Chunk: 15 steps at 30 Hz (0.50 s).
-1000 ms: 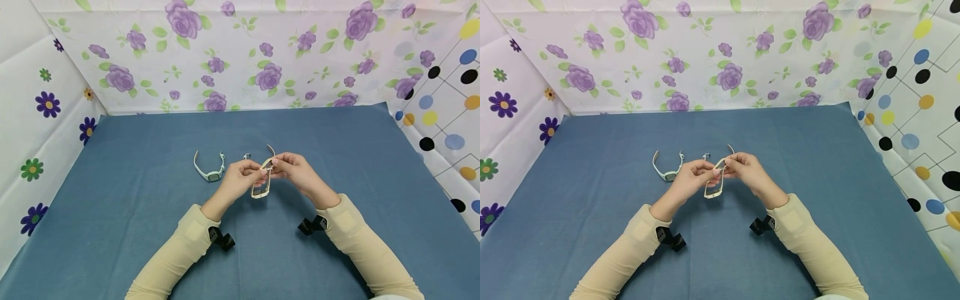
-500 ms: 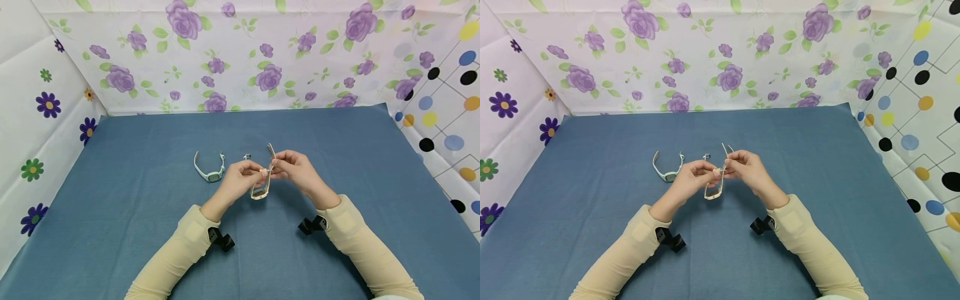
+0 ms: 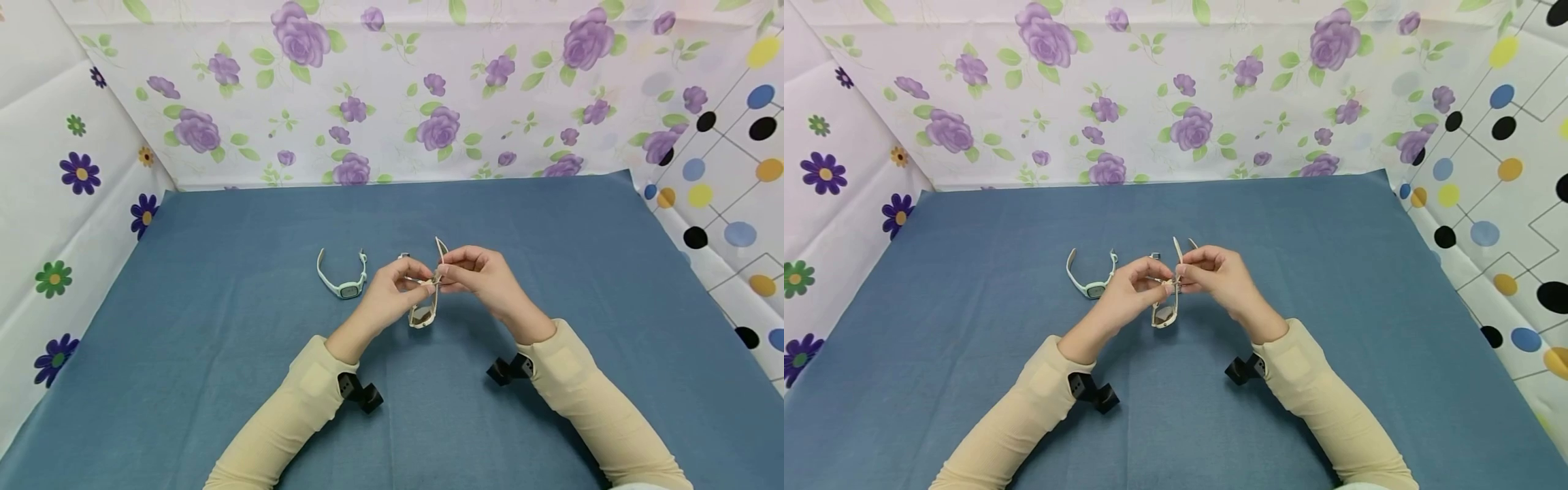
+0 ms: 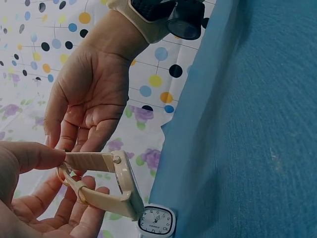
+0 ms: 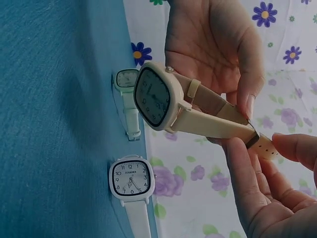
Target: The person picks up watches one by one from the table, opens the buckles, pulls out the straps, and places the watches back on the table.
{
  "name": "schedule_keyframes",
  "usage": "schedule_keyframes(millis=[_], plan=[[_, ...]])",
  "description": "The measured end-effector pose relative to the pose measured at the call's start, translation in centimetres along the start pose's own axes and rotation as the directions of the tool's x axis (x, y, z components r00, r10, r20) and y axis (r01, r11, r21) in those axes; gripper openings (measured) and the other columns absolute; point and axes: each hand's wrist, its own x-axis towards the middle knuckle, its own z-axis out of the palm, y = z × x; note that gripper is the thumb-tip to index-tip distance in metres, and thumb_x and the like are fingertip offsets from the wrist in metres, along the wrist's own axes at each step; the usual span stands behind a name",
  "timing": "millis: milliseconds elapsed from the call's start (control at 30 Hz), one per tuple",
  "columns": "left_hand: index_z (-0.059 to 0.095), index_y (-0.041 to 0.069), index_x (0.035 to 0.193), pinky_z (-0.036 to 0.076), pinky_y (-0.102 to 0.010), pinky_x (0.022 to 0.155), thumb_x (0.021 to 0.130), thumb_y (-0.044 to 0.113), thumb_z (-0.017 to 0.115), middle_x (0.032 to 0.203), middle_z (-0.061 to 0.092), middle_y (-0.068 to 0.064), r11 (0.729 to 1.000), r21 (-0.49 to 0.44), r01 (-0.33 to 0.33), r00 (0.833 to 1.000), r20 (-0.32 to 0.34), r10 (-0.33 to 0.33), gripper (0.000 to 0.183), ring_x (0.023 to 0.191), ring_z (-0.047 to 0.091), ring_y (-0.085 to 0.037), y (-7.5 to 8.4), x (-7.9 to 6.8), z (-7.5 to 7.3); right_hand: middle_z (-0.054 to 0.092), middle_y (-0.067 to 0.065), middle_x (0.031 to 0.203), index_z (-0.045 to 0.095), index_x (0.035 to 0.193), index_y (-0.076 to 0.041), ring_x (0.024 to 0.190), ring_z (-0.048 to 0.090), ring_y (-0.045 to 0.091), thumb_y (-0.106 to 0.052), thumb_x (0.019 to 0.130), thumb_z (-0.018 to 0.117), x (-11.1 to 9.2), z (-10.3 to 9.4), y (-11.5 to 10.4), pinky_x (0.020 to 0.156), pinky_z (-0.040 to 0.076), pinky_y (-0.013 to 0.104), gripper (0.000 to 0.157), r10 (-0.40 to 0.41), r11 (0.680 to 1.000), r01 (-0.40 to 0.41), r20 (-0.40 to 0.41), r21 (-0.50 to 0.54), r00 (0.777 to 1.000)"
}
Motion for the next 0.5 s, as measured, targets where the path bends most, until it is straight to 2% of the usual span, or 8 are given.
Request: schedule_keyframes(millis=[200,500], plan=[[0.064,0.002,0.104,0.054,-0.028,0.072,0.091,0.01,0.063,0.103,0.063,-0.013,1.0,0.025,0.001,1.0,-0.002,-0.001,0.015,0.087,0.063,-0.021,-0.07,0.01,-0.03,0.067,-0.001,0.087,0.057,0.111,0.011,0.074,0.068,0.013,-0.003,0.093,0.059,-0.04,0.12,-0.02,0.076,0.059,0.038,0.023,-0.008,1.0,0.008,0.0,0.005,1.0],[0.064,0.0,0.104,0.054,-0.027,0.07,0.091,0.007,0.064,0.102,0.064,-0.014,0.998,0.044,0.043,0.999,0.012,-0.044,0.015,0.084,0.063,-0.019,-0.01,0.07,0.09,0.067,0.0,0.088,0.057,0.111,0.011,0.077,0.068,0.013,-0.005,0.092,0.061,-0.02,0.15,0.18,0.081,0.056,0.046,0.025,0.003,1.0,-0.003,0.008,-0.007,1.0]])
